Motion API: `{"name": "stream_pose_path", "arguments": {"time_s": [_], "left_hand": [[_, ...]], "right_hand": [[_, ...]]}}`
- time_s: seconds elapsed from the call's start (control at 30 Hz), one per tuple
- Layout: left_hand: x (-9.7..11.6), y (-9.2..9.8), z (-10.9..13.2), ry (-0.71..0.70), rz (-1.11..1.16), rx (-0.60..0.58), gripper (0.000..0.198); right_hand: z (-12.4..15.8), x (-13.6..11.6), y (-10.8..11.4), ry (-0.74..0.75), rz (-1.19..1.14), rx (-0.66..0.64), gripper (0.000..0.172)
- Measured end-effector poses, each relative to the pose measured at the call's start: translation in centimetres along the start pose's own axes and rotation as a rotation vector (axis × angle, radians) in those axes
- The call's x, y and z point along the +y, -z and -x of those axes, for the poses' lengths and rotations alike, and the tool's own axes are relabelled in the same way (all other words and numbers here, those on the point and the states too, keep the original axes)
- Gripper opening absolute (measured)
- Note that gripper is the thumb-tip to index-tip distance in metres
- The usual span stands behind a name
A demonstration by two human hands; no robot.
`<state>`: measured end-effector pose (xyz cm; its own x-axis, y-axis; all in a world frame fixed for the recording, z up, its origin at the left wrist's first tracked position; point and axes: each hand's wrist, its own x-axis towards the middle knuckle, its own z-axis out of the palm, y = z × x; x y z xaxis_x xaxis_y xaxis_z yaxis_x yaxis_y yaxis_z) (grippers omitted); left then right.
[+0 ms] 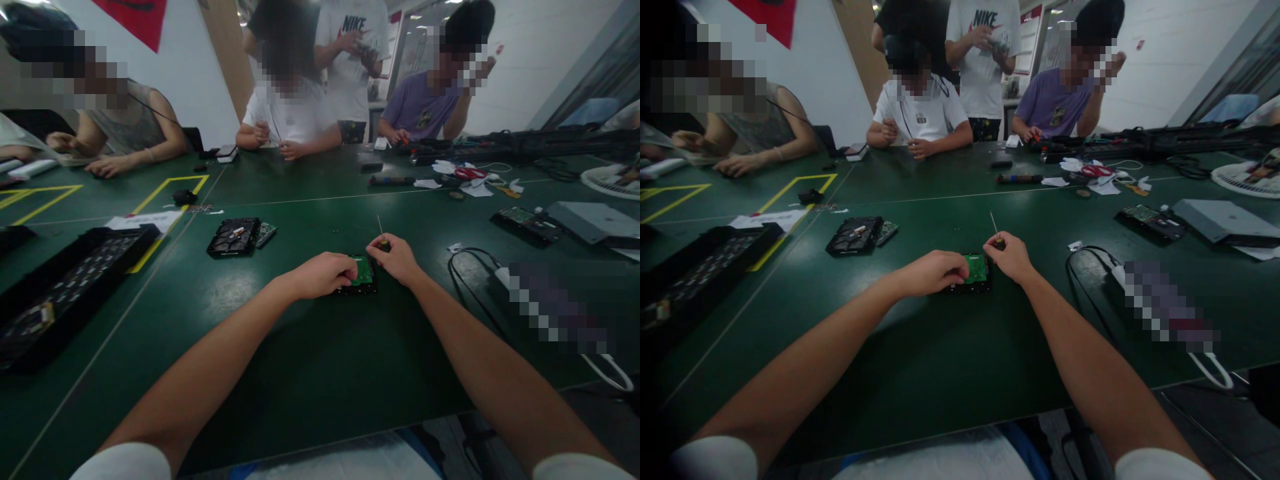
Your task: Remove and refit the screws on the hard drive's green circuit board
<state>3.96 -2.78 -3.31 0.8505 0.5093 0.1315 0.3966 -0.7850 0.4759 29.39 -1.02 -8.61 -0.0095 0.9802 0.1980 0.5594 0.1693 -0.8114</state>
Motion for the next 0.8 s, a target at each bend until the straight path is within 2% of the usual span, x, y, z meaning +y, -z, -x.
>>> {"name": "stream_pose_path", "arguments": {"time_s": [0.23,0.37,0.43,0.53,0.57,0.7,0.8], "left_hand": [[-0.3,0.4,0.0,0.006,-0.028,0.016,0.009],[-0.1,0.5,0.2,0.064,-0.118,0.049,0.012],[0.0,0.4,0.5,0.114,-0.163,0.077,0.028],[0.1,-0.3,1.3,0.187,-0.203,0.086,0.076],[0.2,-0.6,1.6,0.211,-0.205,0.09,0.086],[-0.1,-2.3,2.4,0.259,-0.205,0.108,0.106],[-0.7,-2.9,2.5,0.291,-0.191,0.131,0.109]], "right_hand": [[0.0,0.2,-0.1,-0.016,0.0,-0.005,0.02],[-0.1,0.7,-0.1,0.017,-0.008,-0.013,0.021],[-0.2,0.9,-0.1,0.027,-0.029,-0.014,0.021],[-0.3,1.1,-0.2,0.04,-0.048,-0.023,0.021],[-0.3,1.1,-0.2,0.041,-0.051,-0.023,0.02],[-0.3,1.0,-0.2,0.02,-0.076,-0.022,0.02],[-0.3,0.9,-0.1,-0.003,-0.095,-0.033,0.021]]}}
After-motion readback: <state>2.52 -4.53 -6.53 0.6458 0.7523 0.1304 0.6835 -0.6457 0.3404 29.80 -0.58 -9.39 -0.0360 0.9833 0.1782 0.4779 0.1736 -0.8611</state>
